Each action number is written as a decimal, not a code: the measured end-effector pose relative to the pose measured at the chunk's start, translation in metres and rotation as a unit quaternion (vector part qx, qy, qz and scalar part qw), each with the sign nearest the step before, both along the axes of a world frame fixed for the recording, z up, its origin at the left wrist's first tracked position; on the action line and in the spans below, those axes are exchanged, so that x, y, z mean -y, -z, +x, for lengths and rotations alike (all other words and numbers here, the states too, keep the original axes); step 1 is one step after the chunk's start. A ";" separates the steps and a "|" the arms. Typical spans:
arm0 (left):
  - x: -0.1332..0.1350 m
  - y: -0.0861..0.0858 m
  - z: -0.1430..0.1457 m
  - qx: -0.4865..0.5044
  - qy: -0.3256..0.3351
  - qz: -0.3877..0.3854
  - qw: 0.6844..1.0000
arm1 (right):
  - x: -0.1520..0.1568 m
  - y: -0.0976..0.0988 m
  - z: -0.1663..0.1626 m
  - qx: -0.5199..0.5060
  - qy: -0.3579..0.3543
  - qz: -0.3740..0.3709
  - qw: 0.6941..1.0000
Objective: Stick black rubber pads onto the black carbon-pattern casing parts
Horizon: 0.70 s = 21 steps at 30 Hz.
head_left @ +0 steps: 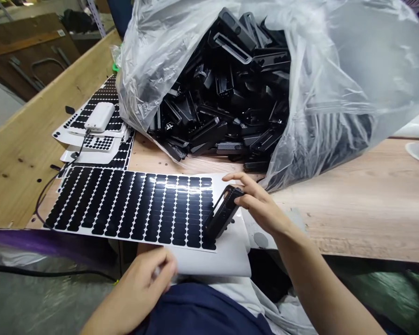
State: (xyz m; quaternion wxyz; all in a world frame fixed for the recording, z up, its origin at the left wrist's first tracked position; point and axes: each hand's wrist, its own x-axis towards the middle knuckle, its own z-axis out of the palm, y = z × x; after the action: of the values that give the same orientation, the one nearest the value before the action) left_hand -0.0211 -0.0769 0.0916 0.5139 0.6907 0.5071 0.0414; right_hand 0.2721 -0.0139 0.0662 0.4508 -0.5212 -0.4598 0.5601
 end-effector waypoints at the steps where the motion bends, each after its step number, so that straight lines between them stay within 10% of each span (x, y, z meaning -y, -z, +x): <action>1: -0.011 0.005 0.014 0.031 -0.028 0.015 0.999 | 0.003 -0.004 -0.010 -0.014 -0.020 -0.003 1.000; 6: -0.052 0.028 0.062 0.200 -0.060 -0.036 0.977 | 0.018 -0.008 -0.024 0.008 -0.095 0.032 0.995; 13: -0.086 0.071 0.020 0.367 -0.219 0.035 0.903 | 0.025 0.035 0.013 0.423 -0.058 0.079 0.901; 21: -0.084 0.093 0.003 0.408 -0.246 0.067 0.877 | 0.012 0.035 0.014 0.400 -0.086 0.021 0.912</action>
State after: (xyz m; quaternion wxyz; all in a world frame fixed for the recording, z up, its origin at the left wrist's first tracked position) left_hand -0.0181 0.0072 -0.0014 0.6007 0.4985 0.4023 0.4784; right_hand 0.2860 -0.0261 0.0309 0.1896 -0.6503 -0.6567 0.3315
